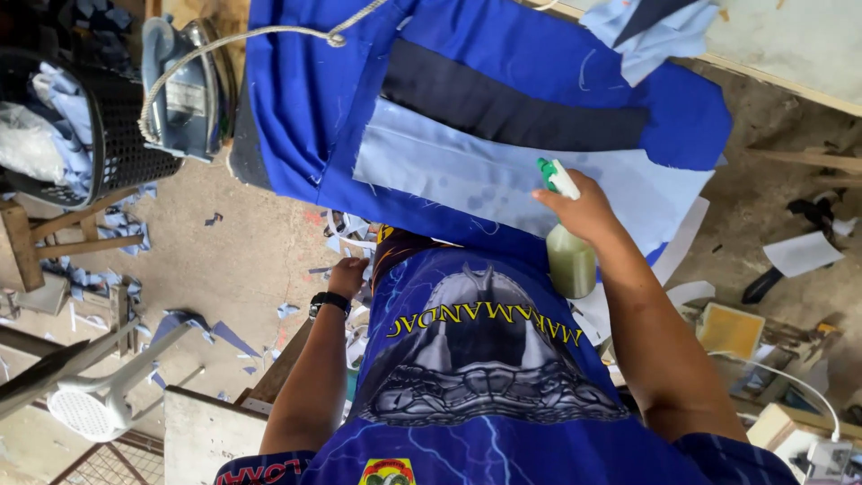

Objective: The person aligns a dark fabric strip on a blue cloth, trims the edge with scissors, then repeatedly sprays the area with a spray bottle and irons it with an electric iron. The person smooths the fabric by hand between ironing passes.

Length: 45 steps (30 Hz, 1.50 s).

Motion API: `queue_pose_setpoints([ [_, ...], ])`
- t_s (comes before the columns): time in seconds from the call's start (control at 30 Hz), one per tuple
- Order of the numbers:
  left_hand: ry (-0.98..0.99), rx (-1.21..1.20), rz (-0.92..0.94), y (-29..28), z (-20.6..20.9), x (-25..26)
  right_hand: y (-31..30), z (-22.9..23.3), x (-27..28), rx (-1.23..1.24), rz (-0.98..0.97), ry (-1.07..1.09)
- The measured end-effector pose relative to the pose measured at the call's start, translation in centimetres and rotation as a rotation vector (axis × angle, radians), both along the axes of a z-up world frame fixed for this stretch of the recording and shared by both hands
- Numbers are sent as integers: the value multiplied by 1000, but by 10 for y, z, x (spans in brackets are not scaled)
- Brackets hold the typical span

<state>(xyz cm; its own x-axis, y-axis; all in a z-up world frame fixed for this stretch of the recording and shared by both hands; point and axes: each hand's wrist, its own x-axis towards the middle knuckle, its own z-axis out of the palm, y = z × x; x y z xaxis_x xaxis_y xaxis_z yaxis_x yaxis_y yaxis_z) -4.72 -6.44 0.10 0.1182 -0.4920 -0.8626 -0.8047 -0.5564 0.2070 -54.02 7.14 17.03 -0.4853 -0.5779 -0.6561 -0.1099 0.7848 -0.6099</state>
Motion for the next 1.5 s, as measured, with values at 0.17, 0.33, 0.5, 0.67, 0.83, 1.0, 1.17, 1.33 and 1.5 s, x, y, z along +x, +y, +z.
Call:
queue_pose_setpoints([
  [0.17, -36, -2, -68, -4, 16, -11, 38, -2, -19, 1, -165, 13],
  [0.33, -48, -1, -76, -8, 20, -14, 65, -11, -35, 22, -266, 93],
  [0.5, -75, 14, -121, -10, 16, -19, 82, -20, -55, 80, -407, 138],
  [0.67, -104, 10, -131, -9, 18, -19, 77, 1, -63, 103, -352, 171],
  [0.83, -105, 5, -131, -8, 21, -20, 78, -5, -63, 94, -402, 184],
  [1.0, -58, 2, -78, -3, 29, -25, 85, -23, -66, 120, -353, 216],
  [1.17, -52, 9, -63, 1, 31, -26, 76, -13, -57, 96, -318, 171],
  [1.33, -28, -1, -55, 0, 30, -26, 65, -13, -50, 74, -290, 118],
  [1.5, -31, -7, -53, 0, 37, -27, 71, -26, -53, 82, -223, 111],
])
